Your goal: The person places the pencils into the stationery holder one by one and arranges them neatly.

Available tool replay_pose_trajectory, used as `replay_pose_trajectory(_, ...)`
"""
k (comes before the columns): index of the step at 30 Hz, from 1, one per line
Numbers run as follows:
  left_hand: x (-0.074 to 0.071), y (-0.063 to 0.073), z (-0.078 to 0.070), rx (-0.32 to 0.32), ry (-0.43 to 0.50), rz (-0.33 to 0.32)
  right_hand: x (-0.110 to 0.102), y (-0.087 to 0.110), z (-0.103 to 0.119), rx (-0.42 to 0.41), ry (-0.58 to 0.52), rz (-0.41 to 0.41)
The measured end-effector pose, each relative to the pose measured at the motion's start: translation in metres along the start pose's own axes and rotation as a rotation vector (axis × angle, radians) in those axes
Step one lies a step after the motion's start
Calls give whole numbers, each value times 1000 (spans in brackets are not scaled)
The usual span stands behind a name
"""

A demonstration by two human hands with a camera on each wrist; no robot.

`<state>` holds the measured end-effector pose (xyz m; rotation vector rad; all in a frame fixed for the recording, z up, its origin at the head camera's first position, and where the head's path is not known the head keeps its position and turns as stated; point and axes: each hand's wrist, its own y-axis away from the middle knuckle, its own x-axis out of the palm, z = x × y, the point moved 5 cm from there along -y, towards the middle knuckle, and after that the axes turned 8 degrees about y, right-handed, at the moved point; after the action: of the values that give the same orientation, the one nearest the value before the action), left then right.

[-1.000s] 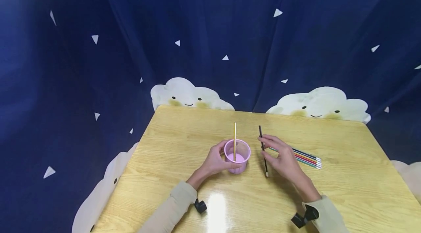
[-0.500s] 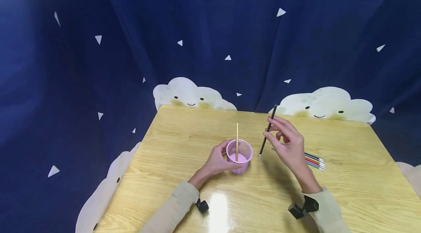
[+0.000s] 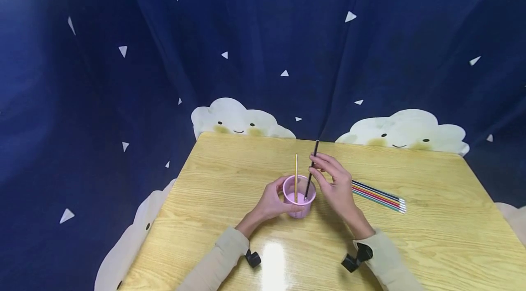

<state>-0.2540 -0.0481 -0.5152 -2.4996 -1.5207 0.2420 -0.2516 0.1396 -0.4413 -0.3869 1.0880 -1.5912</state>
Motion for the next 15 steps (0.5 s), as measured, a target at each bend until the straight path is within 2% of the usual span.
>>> replay_pose_trajectory(5, 0, 1, -4, -18, -16, 4, 12, 14, -10, 40, 18, 54)
replay_pose_trajectory(12, -6, -3, 31, -23, -71, -19, 23, 22, -16, 41, 40, 69)
replay_pose_trajectory(15, -7, -2, 30, -22, -77, -28, 25, 23, -15, 49, 58, 72)
